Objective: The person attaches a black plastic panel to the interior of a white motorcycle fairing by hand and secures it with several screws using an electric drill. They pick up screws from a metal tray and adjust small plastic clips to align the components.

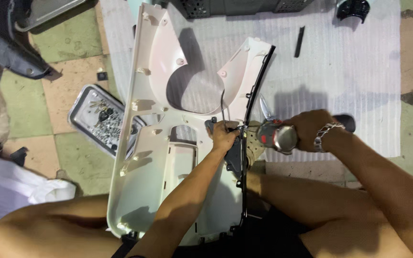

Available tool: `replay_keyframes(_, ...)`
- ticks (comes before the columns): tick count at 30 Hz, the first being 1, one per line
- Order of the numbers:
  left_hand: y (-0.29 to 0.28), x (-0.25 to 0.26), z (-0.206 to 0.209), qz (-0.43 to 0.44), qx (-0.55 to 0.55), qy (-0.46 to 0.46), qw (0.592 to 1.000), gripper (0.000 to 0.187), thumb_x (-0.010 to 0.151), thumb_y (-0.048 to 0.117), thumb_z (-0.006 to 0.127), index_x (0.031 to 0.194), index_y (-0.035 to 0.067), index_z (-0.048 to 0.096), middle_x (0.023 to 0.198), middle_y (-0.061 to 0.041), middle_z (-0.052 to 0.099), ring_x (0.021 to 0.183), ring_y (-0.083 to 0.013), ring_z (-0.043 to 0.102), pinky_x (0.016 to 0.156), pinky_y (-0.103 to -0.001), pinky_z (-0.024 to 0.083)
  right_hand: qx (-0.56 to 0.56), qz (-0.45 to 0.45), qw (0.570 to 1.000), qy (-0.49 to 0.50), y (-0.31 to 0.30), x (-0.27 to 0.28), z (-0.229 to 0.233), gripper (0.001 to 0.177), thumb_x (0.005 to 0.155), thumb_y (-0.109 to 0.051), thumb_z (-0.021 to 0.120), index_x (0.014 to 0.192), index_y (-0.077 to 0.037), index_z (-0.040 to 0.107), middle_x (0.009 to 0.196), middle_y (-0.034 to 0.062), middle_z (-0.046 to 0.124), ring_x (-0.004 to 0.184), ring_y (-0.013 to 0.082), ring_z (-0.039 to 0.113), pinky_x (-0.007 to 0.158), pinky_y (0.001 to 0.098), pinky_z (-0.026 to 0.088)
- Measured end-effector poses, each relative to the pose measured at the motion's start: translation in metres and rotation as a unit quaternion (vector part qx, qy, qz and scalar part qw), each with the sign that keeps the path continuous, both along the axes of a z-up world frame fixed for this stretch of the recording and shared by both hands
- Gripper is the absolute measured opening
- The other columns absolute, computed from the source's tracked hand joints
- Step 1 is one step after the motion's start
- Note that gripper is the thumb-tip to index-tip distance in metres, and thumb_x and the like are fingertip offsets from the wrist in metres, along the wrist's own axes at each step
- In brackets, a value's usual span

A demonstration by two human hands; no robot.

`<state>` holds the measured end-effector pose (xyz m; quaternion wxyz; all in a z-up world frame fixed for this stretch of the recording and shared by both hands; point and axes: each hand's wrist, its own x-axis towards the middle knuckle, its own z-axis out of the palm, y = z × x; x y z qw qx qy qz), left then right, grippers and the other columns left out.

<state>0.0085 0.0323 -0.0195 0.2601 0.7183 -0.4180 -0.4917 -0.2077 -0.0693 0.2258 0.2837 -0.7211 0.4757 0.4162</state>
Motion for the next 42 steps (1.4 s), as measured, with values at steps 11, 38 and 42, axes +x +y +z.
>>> replay_keyframes(11,-0.017,0.048,0.046,-0.052,0.051,-0.031,0.997,0.066,0.078,0.046,0.089,0.125,0.004,0.069,0.121,-0.019,0.067,0.112,-0.0319,0.065,0.098,-0.038,0.051,-0.159,-0.055,0.985,-0.034,0.003,0.003,0.067,0.053,0.070,-0.025,0.077,0.123,-0.034,0.073,0.110,0.0064,0.079,0.103,0.0289,0.074,0.092,0.0429,0.059)
replay_keyframes(38,0.075,0.442,-0.094,0.350,0.057,-0.241,0.903,0.023,0.085,0.030,0.071,0.091,0.010,0.081,0.096,-0.018,0.076,0.090,-0.0360,0.073,0.086,-0.042,0.058,-0.035,-0.568,0.766,-0.298,0.222,0.219,-0.015,0.034,0.077,-0.011,0.082,0.108,0.002,0.072,0.089,0.0128,0.076,0.076,0.0233,0.073,0.068,0.0379,0.060)
replay_keyframes(42,0.052,0.431,-0.052,0.369,0.059,-0.159,0.914,0.018,0.087,0.018,0.063,0.094,0.014,0.080,0.098,-0.011,0.077,0.092,-0.0304,0.075,0.086,-0.040,0.057,-0.054,-0.582,0.754,-0.298,0.231,0.226,-0.017,0.039,0.075,-0.005,0.083,0.111,0.002,0.071,0.095,0.0121,0.076,0.084,0.0202,0.072,0.073,0.0353,0.059)
